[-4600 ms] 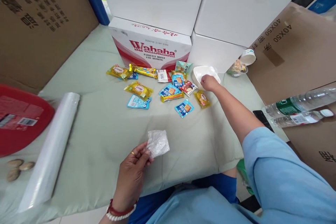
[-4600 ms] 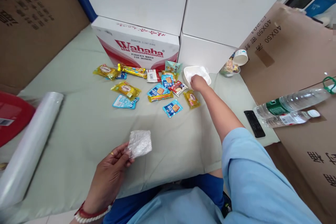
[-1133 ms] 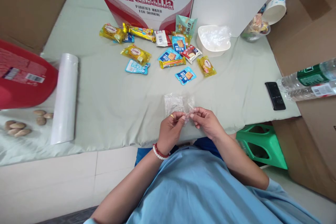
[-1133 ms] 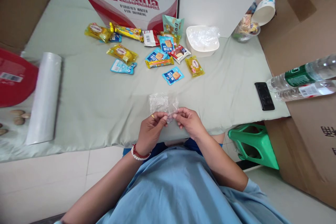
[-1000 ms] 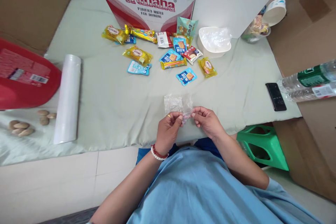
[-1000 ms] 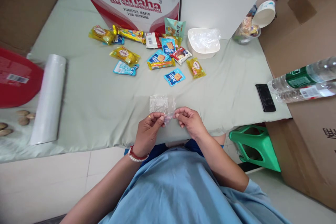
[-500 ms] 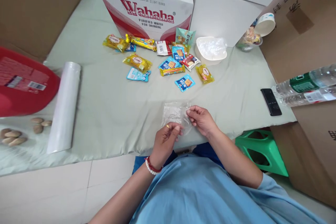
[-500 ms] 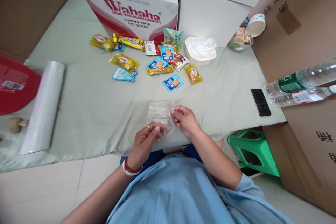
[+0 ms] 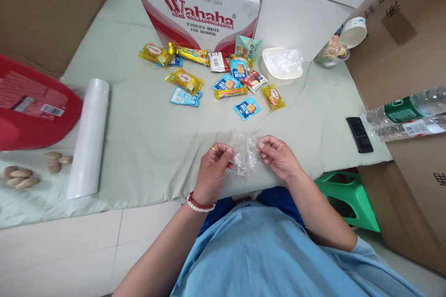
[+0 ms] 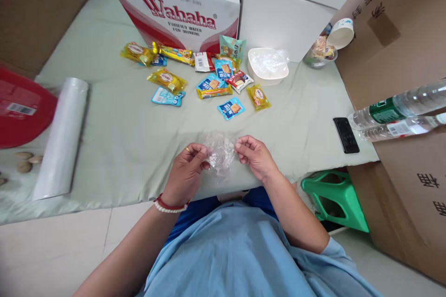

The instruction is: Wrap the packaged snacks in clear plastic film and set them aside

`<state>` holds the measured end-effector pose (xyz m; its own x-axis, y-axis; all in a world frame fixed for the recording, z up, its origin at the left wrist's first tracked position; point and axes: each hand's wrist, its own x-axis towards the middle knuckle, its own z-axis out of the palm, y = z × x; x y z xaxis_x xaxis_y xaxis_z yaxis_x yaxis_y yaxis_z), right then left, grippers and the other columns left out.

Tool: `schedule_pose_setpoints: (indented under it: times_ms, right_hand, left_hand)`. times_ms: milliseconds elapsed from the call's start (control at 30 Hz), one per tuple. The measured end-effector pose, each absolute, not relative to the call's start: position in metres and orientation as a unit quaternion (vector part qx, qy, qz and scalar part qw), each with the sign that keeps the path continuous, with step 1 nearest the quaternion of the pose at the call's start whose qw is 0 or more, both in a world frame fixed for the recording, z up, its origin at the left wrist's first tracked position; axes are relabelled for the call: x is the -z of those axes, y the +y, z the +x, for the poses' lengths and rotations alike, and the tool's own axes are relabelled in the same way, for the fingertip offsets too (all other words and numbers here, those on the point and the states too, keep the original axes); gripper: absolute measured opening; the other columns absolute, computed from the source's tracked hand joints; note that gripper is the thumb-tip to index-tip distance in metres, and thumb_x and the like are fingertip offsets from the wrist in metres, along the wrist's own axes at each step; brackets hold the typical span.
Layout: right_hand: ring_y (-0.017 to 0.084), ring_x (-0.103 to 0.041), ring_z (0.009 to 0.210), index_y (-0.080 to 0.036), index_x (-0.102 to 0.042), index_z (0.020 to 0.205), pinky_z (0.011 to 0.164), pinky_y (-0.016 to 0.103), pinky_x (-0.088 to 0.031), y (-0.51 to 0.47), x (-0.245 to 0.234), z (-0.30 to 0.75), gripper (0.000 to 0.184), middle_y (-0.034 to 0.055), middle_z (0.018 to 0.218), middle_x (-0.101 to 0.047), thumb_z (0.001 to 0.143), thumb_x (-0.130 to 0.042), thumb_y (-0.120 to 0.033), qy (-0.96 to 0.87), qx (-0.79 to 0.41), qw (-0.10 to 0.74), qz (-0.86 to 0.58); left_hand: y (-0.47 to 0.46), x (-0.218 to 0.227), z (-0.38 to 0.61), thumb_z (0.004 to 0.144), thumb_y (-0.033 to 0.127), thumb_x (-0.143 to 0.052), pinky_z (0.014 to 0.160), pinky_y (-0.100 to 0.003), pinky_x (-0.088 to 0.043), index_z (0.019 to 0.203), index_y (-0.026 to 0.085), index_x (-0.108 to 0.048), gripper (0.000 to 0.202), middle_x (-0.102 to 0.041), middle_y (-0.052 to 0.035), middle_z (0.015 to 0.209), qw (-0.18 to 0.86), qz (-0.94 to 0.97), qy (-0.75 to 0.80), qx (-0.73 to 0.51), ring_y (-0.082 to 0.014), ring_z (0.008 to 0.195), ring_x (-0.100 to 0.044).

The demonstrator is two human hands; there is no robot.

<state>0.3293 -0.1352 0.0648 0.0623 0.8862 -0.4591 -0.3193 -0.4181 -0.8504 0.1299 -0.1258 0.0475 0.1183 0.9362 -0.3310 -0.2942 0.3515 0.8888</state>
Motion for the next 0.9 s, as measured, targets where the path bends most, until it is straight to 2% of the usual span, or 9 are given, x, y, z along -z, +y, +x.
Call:
schedule_pose_setpoints:
  times_ms: [200,300,500,600,700,800,867,900]
  right_hand:
    - [0.009,-0.053,0.065,-0.020,-0.068,0.081,0.053,0.019,-0.040,-0.137,-0.069,0.373,0.044,-0.0009,0.079,-0.067,0.062,-0.100,-0.044,-0.252,-0.617,0.471,-0.578]
    - [0.009,-0.053,0.064,-0.020,-0.069,0.081,0.053,0.021,-0.041,-0.137,-0.072,0.396,0.044,-0.0003,0.078,-0.066,0.061,-0.100,-0.044,-0.281,-0.587,0.457,-0.606]
    - [0.011,-0.053,0.065,-0.020,-0.069,0.078,0.053,0.023,-0.042,-0.127,-0.070,0.432,0.046,0.0002,0.076,-0.063,0.058,-0.100,-0.046,-0.306,-0.525,0.455,-0.651]
    - [0.012,-0.052,0.066,-0.020,-0.067,0.078,0.055,0.026,-0.042,-0.111,-0.064,0.443,0.045,0.0007,0.076,-0.062,0.058,-0.097,-0.048,-0.333,-0.486,0.444,-0.675]
    - [0.016,-0.054,0.072,-0.022,-0.065,0.084,0.063,0.032,-0.047,-0.099,-0.066,0.439,0.040,0.0033,0.084,-0.063,0.066,-0.089,-0.048,-0.398,-0.347,0.423,-0.737]
    - [0.024,-0.058,0.090,-0.025,-0.067,0.098,0.085,0.045,-0.052,-0.104,-0.075,0.409,0.024,0.0096,0.108,-0.065,0.087,-0.074,-0.046,-0.512,-0.163,0.415,-0.735]
    - [0.030,-0.059,0.100,-0.029,-0.067,0.105,0.096,0.052,-0.050,-0.118,-0.079,0.376,0.018,0.0104,0.111,-0.066,0.100,-0.061,-0.046,-0.596,-0.165,0.396,-0.679]
    - [0.032,-0.059,0.104,-0.030,-0.067,0.107,0.099,0.054,-0.049,-0.126,-0.077,0.358,0.019,0.0103,0.111,-0.067,0.102,-0.059,-0.047,-0.636,-0.199,0.376,-0.644]
  left_hand:
    - [-0.110,-0.047,0.094,0.063,0.052,-0.094,0.071,-0.026,-0.055,0.082,0.021,-0.058,0.052,-0.071,-0.0028,0.093,0.681,0.262,0.507,-0.458,-0.0168,0.085,-0.068]
    - [-0.104,-0.039,0.084,0.064,0.051,-0.092,0.067,-0.028,-0.056,0.084,0.022,-0.055,0.051,-0.071,-0.0029,0.090,0.667,0.267,0.524,-0.458,-0.0189,0.081,-0.069]
    - [-0.099,-0.026,0.086,0.067,0.047,-0.087,0.062,-0.025,-0.053,0.085,0.021,-0.054,0.047,-0.071,-0.0007,0.083,0.660,0.262,0.537,-0.456,-0.0156,0.073,-0.069]
    - [-0.096,-0.025,0.091,0.071,0.047,-0.084,0.054,-0.022,-0.048,0.086,0.022,-0.054,0.042,-0.069,0.0004,0.078,0.659,0.276,0.539,-0.446,-0.0146,0.066,-0.067]
    - [-0.090,-0.022,0.099,0.075,0.045,-0.079,0.047,-0.022,-0.042,0.085,0.022,-0.054,0.036,-0.065,0.0024,0.071,0.630,0.296,0.555,-0.455,-0.0132,0.057,-0.063]
    - [-0.084,-0.019,0.108,0.080,0.043,-0.075,0.044,-0.024,-0.038,0.083,0.023,-0.054,0.029,-0.061,0.0038,0.066,0.599,0.306,0.563,-0.480,-0.0123,0.050,-0.057]
    - [-0.081,-0.017,0.115,0.082,0.042,-0.072,0.044,-0.025,-0.037,0.083,0.023,-0.053,0.027,-0.059,0.0047,0.064,0.590,0.307,0.558,-0.495,-0.0119,0.047,-0.053]
    - [-0.081,-0.017,0.118,0.083,0.042,-0.072,0.044,-0.025,-0.037,0.083,0.024,-0.052,0.027,-0.057,0.0053,0.063,0.589,0.307,0.554,-0.502,-0.0117,0.046,-0.052]
